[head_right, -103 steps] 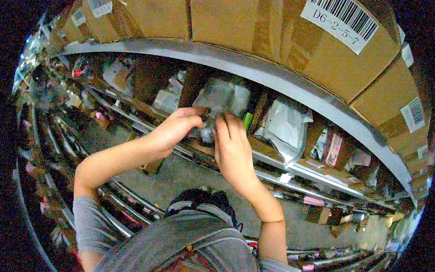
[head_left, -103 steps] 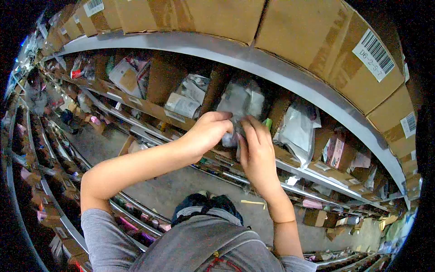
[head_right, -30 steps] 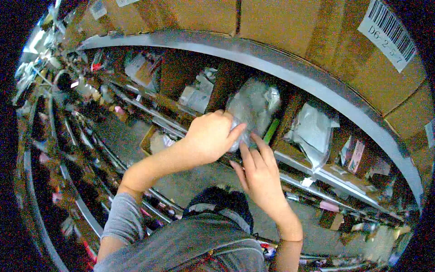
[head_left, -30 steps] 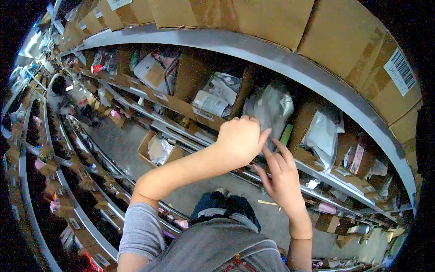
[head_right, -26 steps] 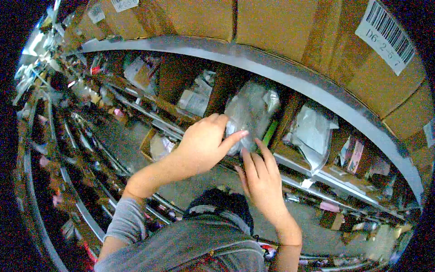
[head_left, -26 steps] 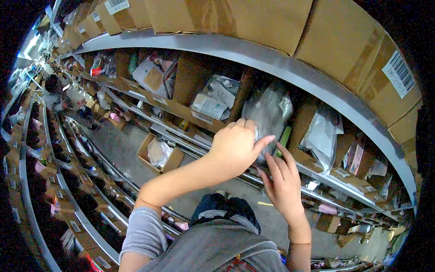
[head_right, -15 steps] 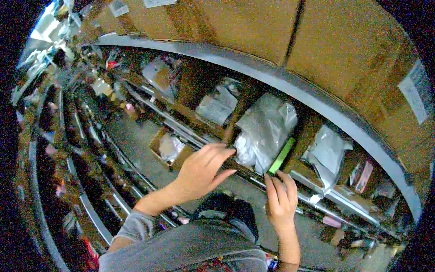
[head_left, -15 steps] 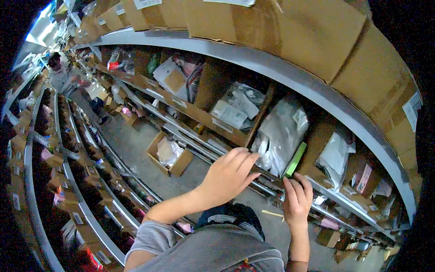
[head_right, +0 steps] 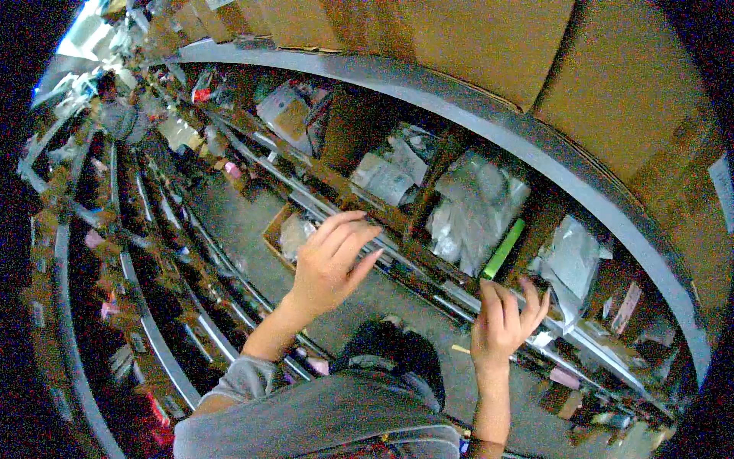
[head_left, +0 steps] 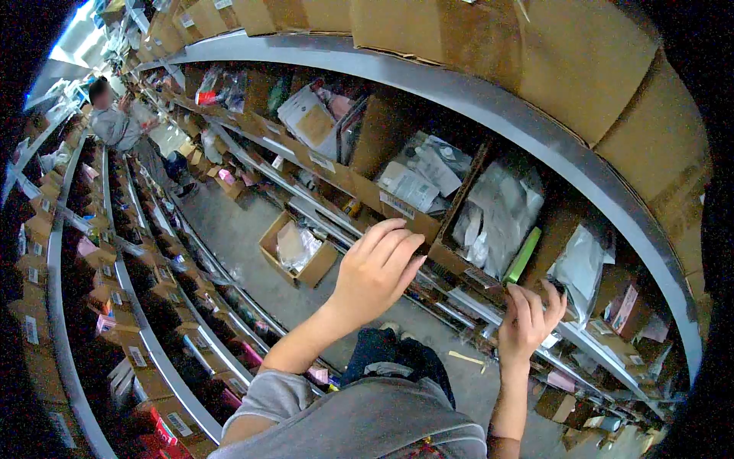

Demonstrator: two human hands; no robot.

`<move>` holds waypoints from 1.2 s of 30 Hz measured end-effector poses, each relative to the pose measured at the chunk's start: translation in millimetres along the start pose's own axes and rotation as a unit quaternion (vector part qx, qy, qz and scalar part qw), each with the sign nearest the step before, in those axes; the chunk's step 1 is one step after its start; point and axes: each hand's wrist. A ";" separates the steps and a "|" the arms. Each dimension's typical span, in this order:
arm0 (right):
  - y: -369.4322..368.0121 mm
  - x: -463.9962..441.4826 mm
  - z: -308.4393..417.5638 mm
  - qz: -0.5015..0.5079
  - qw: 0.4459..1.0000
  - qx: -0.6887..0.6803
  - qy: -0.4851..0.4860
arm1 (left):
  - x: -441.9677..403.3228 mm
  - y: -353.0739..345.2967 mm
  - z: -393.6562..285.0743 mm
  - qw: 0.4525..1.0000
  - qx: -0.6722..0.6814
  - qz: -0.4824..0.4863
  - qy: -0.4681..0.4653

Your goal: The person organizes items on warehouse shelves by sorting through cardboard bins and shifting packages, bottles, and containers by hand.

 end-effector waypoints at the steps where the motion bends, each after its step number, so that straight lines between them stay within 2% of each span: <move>1: -1.7 -0.7 -0.8 0.000 1.000 0.001 0.000 | 1.4 -1.9 -0.8 1.000 -0.002 0.004 0.001; 8: -14.3 -9.5 -9.7 -0.023 1.000 0.003 -0.011 | 6.8 -10.8 0.3 1.000 0.005 0.020 0.023; 12: -15.4 -3.6 -14.1 -0.011 1.000 0.022 -0.001 | 3.3 -10.9 17.1 0.999 -0.032 -0.026 0.030; 14: -14.3 3.8 -11.8 -0.012 1.000 0.010 0.017 | -0.7 -8.6 21.6 0.997 -0.043 -0.059 0.039; 18: -9.0 14.3 -1.0 -0.025 0.998 -0.051 0.019 | -3.8 -12.0 31.0 0.996 -0.008 -0.042 0.072; 25: -12.7 -8.8 37.4 -0.044 0.998 -0.024 0.026 | -6.9 -11.6 69.5 0.999 0.000 -0.013 0.050; 30: -27.6 -47.5 76.1 -0.083 0.996 -0.004 0.030 | -5.9 -4.5 107.3 0.997 0.046 0.054 -0.036; 33: -26.9 -86.3 96.9 -0.099 0.993 -0.060 0.030 | -3.6 -0.3 122.2 0.990 0.069 0.080 -0.097; 36: -30.2 -120.5 105.2 -0.110 0.987 -0.116 0.030 | -0.6 -1.6 133.6 0.979 0.114 0.128 -0.111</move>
Point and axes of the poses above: each hand's wrist, its own x-axis away from the middle knuckle, its own y-axis out of the back of the hand, z = x × y, and after that the axes turned 3 degrees about z, right-handed
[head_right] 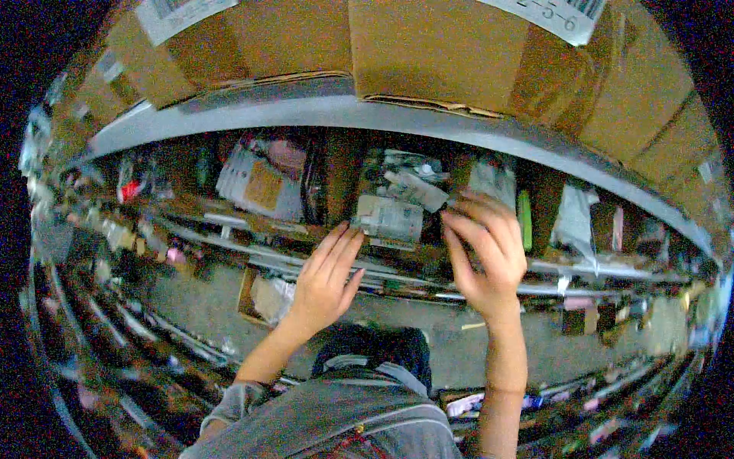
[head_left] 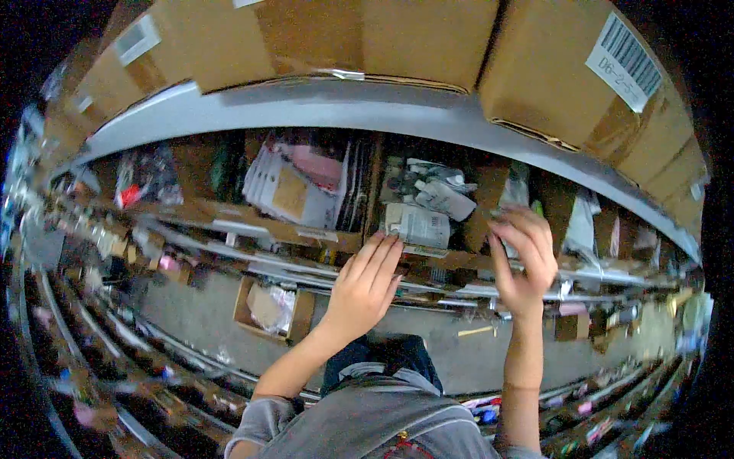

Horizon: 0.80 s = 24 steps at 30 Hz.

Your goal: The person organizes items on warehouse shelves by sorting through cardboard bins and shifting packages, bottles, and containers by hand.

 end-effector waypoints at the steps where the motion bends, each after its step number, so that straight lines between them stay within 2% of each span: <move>1: -4.5 -5.4 -1.4 0.010 1.000 -0.008 -0.018 | 1.7 1.4 3.2 1.000 -0.010 0.010 -0.011; 2: -7.2 -12.1 -5.7 0.039 0.999 -0.022 -0.013 | 0.8 0.2 4.4 0.999 -0.023 0.019 -0.019; 4: -16.8 -23.3 -6.2 0.174 0.981 -0.041 -0.074 | 1.6 4.1 8.2 0.999 -0.009 0.036 -0.034; 5: -25.1 -27.0 -6.5 0.171 0.981 -0.031 -0.081 | 2.4 4.8 10.4 0.998 -0.001 0.041 -0.038; 7: -47.4 -31.7 -9.8 0.295 0.953 -0.018 -0.066 | 2.2 5.4 16.2 0.998 0.011 0.047 -0.048; 8: -57.9 -33.6 -12.7 0.295 0.953 -0.012 -0.071 | 2.6 5.2 18.3 0.997 0.011 0.045 -0.058; 10: -77.6 -36.2 -17.3 0.408 0.912 0.006 -0.047 | 3.7 5.7 20.3 0.997 0.015 0.045 -0.068; 11: -85.0 -38.0 -17.5 0.409 0.911 0.008 -0.050 | 2.9 7.2 19.9 0.996 0.022 0.048 -0.071; 13: -96.8 -42.2 -17.2 0.525 0.849 0.031 -0.046 | 2.0 6.8 22.1 0.995 0.030 0.050 -0.078; 17: -102.8 -41.5 -12.0 0.549 0.833 0.066 -0.027 | 3.5 1.8 25.5 0.994 0.039 0.034 -0.092; 20: -99.9 -38.9 -7.9 0.517 0.850 0.103 -0.013 | 4.0 0.8 27.5 0.994 0.046 0.027 -0.096; 22: -91.7 -46.0 -2.6 0.555 0.816 0.159 0.017 | 4.5 -0.2 27.6 0.993 0.050 0.028 -0.099; 24: -84.2 -47.0 -1.0 0.549 0.819 0.163 0.005 | 5.2 -2.0 28.2 0.994 0.049 0.016 -0.101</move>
Point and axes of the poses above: each hand's wrist, its own x-axis away from the middle knuckle, its own y-axis out of the back of the hand, z = x × y, and after that the axes turned 3 degrees about z, right-handed
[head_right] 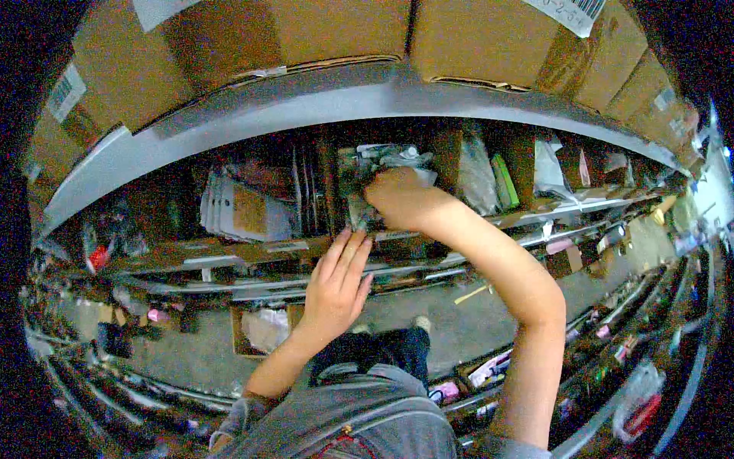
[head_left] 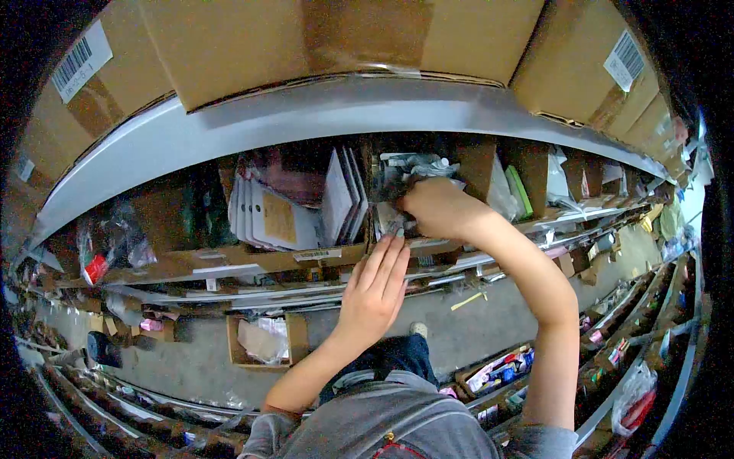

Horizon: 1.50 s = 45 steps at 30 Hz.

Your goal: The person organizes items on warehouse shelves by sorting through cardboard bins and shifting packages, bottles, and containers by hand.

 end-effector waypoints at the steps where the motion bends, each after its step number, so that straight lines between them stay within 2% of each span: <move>1: 2.9 3.2 -0.3 -0.005 1.000 -0.004 -0.010 | 0.4 -0.4 0.5 1.000 0.001 0.000 -0.001; 5: 20.5 20.2 3.5 -0.011 0.998 0.025 -0.060 | 1.6 -1.3 3.0 1.000 0.005 -0.009 -0.006; 7: 23.2 25.8 -3.4 -0.049 0.980 0.086 -0.172 | 1.6 -1.8 3.8 1.000 0.008 -0.012 -0.009; 8: 23.2 26.4 -7.0 -0.048 0.980 0.088 -0.173 | 1.3 -1.8 3.9 1.000 0.008 -0.009 -0.008; 10: 15.3 24.4 -15.2 -0.143 0.951 0.130 -0.241 | 0.9 -2.1 3.9 1.000 0.009 -0.007 -0.010; 11: -1.8 18.9 -12.1 -0.200 0.926 0.199 -0.253 | 0.3 -2.7 3.8 1.000 0.010 -0.003 -0.010; 12: -4.0 15.9 -6.6 -0.192 0.920 0.217 -0.264 | 0.6 -2.7 3.6 1.000 0.008 0.003 -0.006; 14: -9.6 9.6 -9.5 -0.257 0.911 0.194 -0.257 | 1.1 -2.5 3.1 1.000 0.003 0.001 -0.010; 15: -7.8 9.2 -12.6 -0.257 0.911 0.194 -0.259 | 1.2 -2.1 3.4 1.000 -0.002 -0.001 -0.011; 17: -2.7 8.9 -19.8 -0.242 0.935 0.184 -0.183 | 1.7 -3.0 4.6 1.000 -0.005 -0.002 -0.015; 18: -0.3 8.3 -21.7 -0.243 0.934 0.185 -0.185 | 1.4 -3.8 5.3 1.000 -0.009 -0.004 -0.017; 21: 2.3 7.7 -25.4 -0.212 0.956 0.129 -0.156 | 2.6 -5.2 5.0 1.000 -0.008 -0.003 -0.016; 23: 0.2 7.4 -29.7 -0.089 0.990 0.046 -0.098 | 2.4 -5.3 5.0 1.000 -0.009 -0.002 -0.016; 26: 4.3 6.9 -29.2 -0.076 0.994 -0.007 -0.074 | 1.0 -3.2 4.6 1.000 -0.008 0.004 -0.015; 27: 3.0 5.7 -29.5 -0.076 0.994 -0.007 -0.075 | 0.9 -2.5 4.3 1.000 -0.007 0.010 -0.013; 29: -1.3 2.2 -31.0 -0.146 0.985 0.047 -0.075 | 0.5 -2.7 4.6 1.000 -0.006 0.012 -0.012; 32: 8.4 4.1 -24.9 -0.160 0.983 0.033 -0.088 | 1.3 -2.6 4.5 1.000 -0.004 0.012 -0.010; 35: 11.2 7.1 -17.7 -0.140 0.979 0.019 -0.145 | 1.1 -1.7 3.1 1.000 -0.003 0.016 -0.005; 39: 3.6 5.1 -22.1 -0.135 0.980 0.046 -0.135 | 1.7 -2.2 3.2 1.000 -0.005 0.022 0.000; 41: 1.6 -1.1 -20.8 0.018 0.981 0.052 -0.187 | 1.8 -2.9 3.8 1.000 -0.008 0.020 -0.003; 42: 3.2 -0.2 -15.6 0.017 0.981 0.052 -0.187 | 1.6 -3.5 4.0 1.000 -0.009 0.018 -0.007; 44: 7.3 5.2 -1.2 -0.105 0.969 0.114 -0.194 | 2.1 -4.5 3.4 1.000 -0.009 0.018 -0.004; 45: 8.3 2.2 -2.7 -0.148 0.970 0.118 -0.155 | 2.2 -4.9 3.0 1.000 -0.009 0.018 -0.001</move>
Point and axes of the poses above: each hand's wrist, its own x-axis away from the middle knuckle, its own y-axis out of the back of the hand, z = x × y, and after that the axes turned 3 degrees about z, right-handed
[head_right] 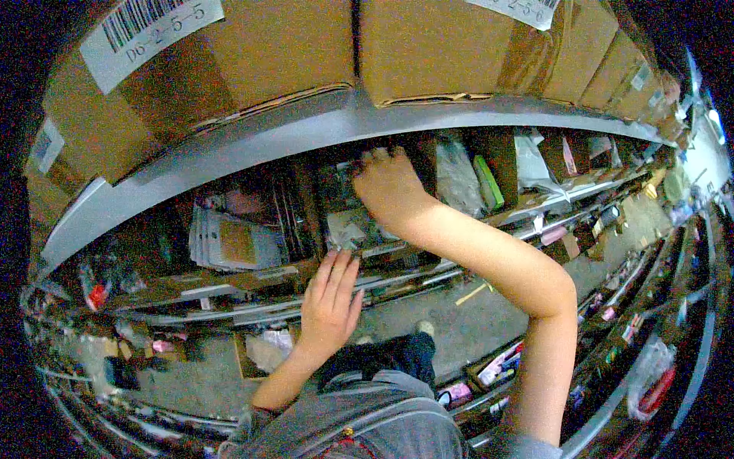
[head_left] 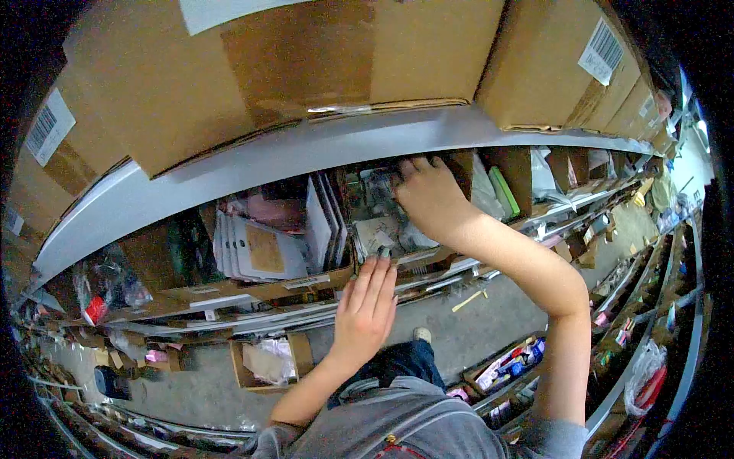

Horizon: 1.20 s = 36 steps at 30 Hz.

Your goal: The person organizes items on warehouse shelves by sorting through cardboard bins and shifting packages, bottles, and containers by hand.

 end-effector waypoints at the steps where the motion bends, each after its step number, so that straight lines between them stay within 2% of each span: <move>1: -1.0 -3.5 -0.7 0.001 1.000 -0.001 -0.001 | 0.2 -1.0 -0.3 1.000 0.001 0.002 0.000; 3: -6.1 -10.6 -1.6 0.078 0.976 -0.173 0.103 | 1.4 -3.5 -1.2 1.000 -0.019 -0.012 0.004; 4: -12.2 -17.4 0.4 0.163 0.945 -0.259 0.115 | 1.5 -3.7 -1.9 1.000 -0.019 -0.009 0.002; 5: -25.3 -20.9 0.9 0.162 0.945 -0.260 0.112 | 1.0 -3.4 -2.1 1.000 -0.014 -0.009 0.006; 7: -39.3 -26.5 3.6 0.104 0.943 -0.244 0.200 | 0.3 -2.9 -2.6 1.000 -0.011 -0.008 0.008; 8: -44.8 -29.6 -0.1 0.102 0.943 -0.245 0.199 | 0.4 -2.8 -2.4 1.000 -0.011 -0.010 0.007; 10: -27.0 -34.5 -3.4 0.223 0.915 -0.290 0.169 | 0.8 -2.0 -2.5 1.000 -0.012 -0.012 0.007; 13: -12.6 -25.6 -10.0 0.209 0.920 -0.281 0.177 | -0.3 -0.6 -2.5 1.000 -0.006 -0.015 0.009; 15: 4.9 -19.9 -17.3 0.197 0.934 -0.254 0.158 | -0.2 0.1 -3.5 1.000 -0.001 -0.012 0.012; 17: 13.2 -18.9 -26.5 0.159 0.943 -0.290 0.033 | -0.6 0.2 -5.1 1.000 -0.001 -0.013 0.018; 18: 14.3 -18.4 -30.1 0.161 0.943 -0.290 0.034 | -0.4 0.3 -5.5 1.000 -0.002 -0.011 0.019; 20: 15.7 -17.8 -38.4 0.165 0.933 -0.287 -0.138 | 0.0 -0.8 -4.9 1.000 -0.002 -0.011 0.020; 21: 9.1 -17.8 -44.4 0.165 0.934 -0.286 -0.138 | 0.3 -1.6 -4.8 1.000 -0.001 -0.011 0.019; 24: -7.6 -15.8 -52.1 0.074 0.959 -0.257 -0.094 | -0.1 -3.2 -5.4 1.000 -0.006 -0.014 0.021; 28: 2.7 -15.2 -48.6 0.126 0.948 -0.261 -0.133 | 0.1 -5.1 -4.1 1.000 -0.002 -0.025 0.015; 31: -13.8 -19.2 -53.5 0.063 0.972 -0.217 -0.068 | 0.2 -4.1 -4.2 0.999 0.001 -0.029 0.014; 33: -14.5 -20.9 -53.0 0.060 0.947 -0.285 -0.139 | -0.4 -2.6 -5.7 0.999 -0.024 -0.036 0.015; 34: -3.1 -20.6 -48.9 0.061 0.947 -0.284 -0.136 | -0.1 -2.6 -5.9 0.999 -0.025 -0.038 0.018; 36: 21.4 -19.0 -42.1 0.148 0.942 -0.252 -0.163 | 0.5 -2.7 -5.5 1.000 -0.013 -0.023 0.016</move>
Point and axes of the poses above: each hand's wrist, its own x-axis away from the middle knuckle, its own y-axis out of the back of the hand, z = x × y, and after that the axes turned 3 degrees about z, right-handed
